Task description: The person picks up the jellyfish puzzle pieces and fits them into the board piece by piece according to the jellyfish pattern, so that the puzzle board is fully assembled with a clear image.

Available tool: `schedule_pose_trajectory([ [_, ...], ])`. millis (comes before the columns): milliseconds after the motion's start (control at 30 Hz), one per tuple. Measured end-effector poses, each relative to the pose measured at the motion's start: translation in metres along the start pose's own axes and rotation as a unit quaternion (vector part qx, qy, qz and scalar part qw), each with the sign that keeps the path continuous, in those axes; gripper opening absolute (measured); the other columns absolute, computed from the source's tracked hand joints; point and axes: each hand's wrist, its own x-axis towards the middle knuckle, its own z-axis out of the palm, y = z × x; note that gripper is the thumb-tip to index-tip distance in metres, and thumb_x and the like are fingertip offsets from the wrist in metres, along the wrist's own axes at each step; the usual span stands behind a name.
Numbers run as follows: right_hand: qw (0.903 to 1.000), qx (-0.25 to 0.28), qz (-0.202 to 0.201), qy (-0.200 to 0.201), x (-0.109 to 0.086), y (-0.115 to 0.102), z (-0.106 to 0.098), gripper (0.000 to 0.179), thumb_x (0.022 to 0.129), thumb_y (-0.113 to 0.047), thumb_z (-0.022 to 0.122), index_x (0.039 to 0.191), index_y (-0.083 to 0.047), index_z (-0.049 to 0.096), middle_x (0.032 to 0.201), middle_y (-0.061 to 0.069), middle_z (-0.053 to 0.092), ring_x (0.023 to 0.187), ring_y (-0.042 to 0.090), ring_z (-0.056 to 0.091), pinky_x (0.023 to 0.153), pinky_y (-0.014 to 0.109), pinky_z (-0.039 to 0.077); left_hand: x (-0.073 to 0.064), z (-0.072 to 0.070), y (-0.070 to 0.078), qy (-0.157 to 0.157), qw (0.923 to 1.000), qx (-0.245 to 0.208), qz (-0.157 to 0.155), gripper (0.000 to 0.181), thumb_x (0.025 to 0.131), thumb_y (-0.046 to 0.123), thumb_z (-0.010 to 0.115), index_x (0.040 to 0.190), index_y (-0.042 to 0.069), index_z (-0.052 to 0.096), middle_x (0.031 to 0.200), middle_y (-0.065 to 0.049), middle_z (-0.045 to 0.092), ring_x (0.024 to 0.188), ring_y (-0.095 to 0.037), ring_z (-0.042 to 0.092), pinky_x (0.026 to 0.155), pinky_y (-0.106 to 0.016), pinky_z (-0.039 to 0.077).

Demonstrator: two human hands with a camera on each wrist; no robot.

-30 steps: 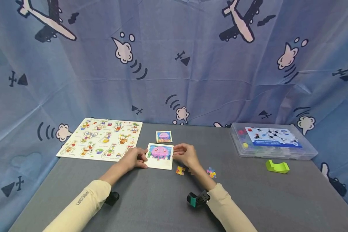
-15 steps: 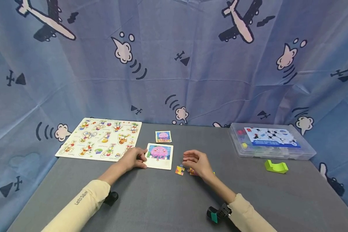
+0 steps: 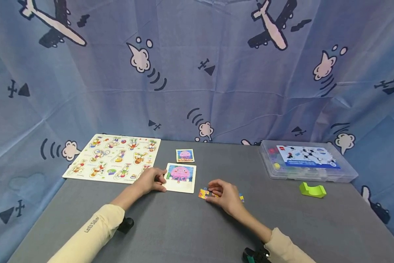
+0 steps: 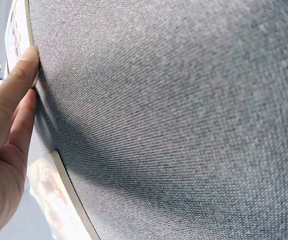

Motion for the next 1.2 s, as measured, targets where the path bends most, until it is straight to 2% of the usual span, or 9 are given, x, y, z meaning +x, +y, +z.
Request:
schedule_pose_trajectory([
  [200, 0.9986, -0.042, -0.032, -0.006, 0.002, -0.002, 0.001, 0.033, 0.065, 0.007, 0.083, 0.094, 0.003, 0.067, 0.089, 0.013, 0.07, 0.083, 0.023, 0.07, 0.073, 0.028, 0.054, -0.001, 0.002, 0.0, 0.001, 0.9998, -0.01, -0.015, 0.019, 0.065, 0.001, 0.085, 0.07, 0.0, 0.067, 0.117, -0.028, 0.062, 0.11, -0.038, 0.06, 0.063, -0.021, 0.042],
  [400, 0.9985, -0.014, -0.036, -0.04, 0.009, 0.001, -0.001, 0.035, 0.066, 0.014, 0.079, 0.097, 0.006, 0.066, 0.093, 0.017, 0.07, 0.089, 0.028, 0.069, 0.075, 0.029, 0.054, -0.002, 0.004, -0.002, 0.0, 0.9998, -0.012, -0.016, 0.018, 0.066, 0.003, 0.085, 0.071, 0.002, 0.067, 0.117, -0.027, 0.062, 0.112, -0.038, 0.059, 0.062, -0.022, 0.042],
  [600, 0.9973, -0.001, -0.018, -0.071, 0.017, 0.005, -0.005, 0.037, 0.067, 0.009, 0.081, 0.101, 0.007, 0.065, 0.097, 0.019, 0.069, 0.091, 0.029, 0.068, 0.077, 0.029, 0.053, -0.001, 0.004, -0.003, -0.003, 0.9997, -0.014, -0.018, 0.017, 0.067, 0.003, 0.084, 0.072, 0.002, 0.068, 0.117, -0.027, 0.062, 0.113, -0.038, 0.059, 0.063, -0.021, 0.041],
  [700, 0.9964, -0.023, -0.016, -0.08, 0.02, 0.004, -0.007, 0.038, 0.066, 0.006, 0.083, 0.1, 0.005, 0.067, 0.097, 0.016, 0.07, 0.089, 0.025, 0.068, 0.076, 0.028, 0.053, -0.001, 0.003, -0.003, -0.005, 0.9998, -0.016, -0.015, 0.017, 0.067, 0.002, 0.084, 0.073, 0.001, 0.068, 0.117, -0.027, 0.062, 0.114, -0.037, 0.059, 0.063, -0.022, 0.041],
  [967, 0.9898, -0.103, -0.044, -0.088, 0.022, -0.001, -0.007, 0.029, 0.067, -0.003, 0.085, 0.092, 0.0, 0.071, 0.088, 0.007, 0.07, 0.076, 0.015, 0.063, 0.069, 0.031, 0.053, 0.0, 0.001, -0.001, -0.003, 0.9997, -0.016, -0.016, 0.017, 0.067, 0.003, 0.084, 0.073, 0.001, 0.068, 0.119, -0.028, 0.061, 0.111, -0.037, 0.06, 0.064, -0.022, 0.042],
  [1100, 0.99, -0.098, -0.047, -0.09, 0.022, -0.003, -0.007, 0.026, 0.07, -0.002, 0.083, 0.092, 0.0, 0.071, 0.088, 0.007, 0.07, 0.076, 0.016, 0.064, 0.069, 0.031, 0.053, 0.0, 0.001, -0.002, -0.003, 0.9998, -0.015, -0.009, 0.018, 0.067, 0.003, 0.084, 0.073, 0.0, 0.068, 0.118, -0.029, 0.061, 0.111, -0.038, 0.06, 0.063, -0.022, 0.042],
  [1200, 0.9929, -0.067, -0.039, -0.09, 0.023, -0.004, -0.008, 0.026, 0.072, 0.002, 0.081, 0.094, 0.002, 0.069, 0.091, 0.01, 0.07, 0.079, 0.019, 0.065, 0.07, 0.03, 0.053, 0.0, 0.001, -0.002, 0.001, 0.9999, -0.012, -0.005, 0.018, 0.067, 0.003, 0.085, 0.072, 0.0, 0.068, 0.116, -0.028, 0.063, 0.111, -0.038, 0.06, 0.064, -0.022, 0.042],
])
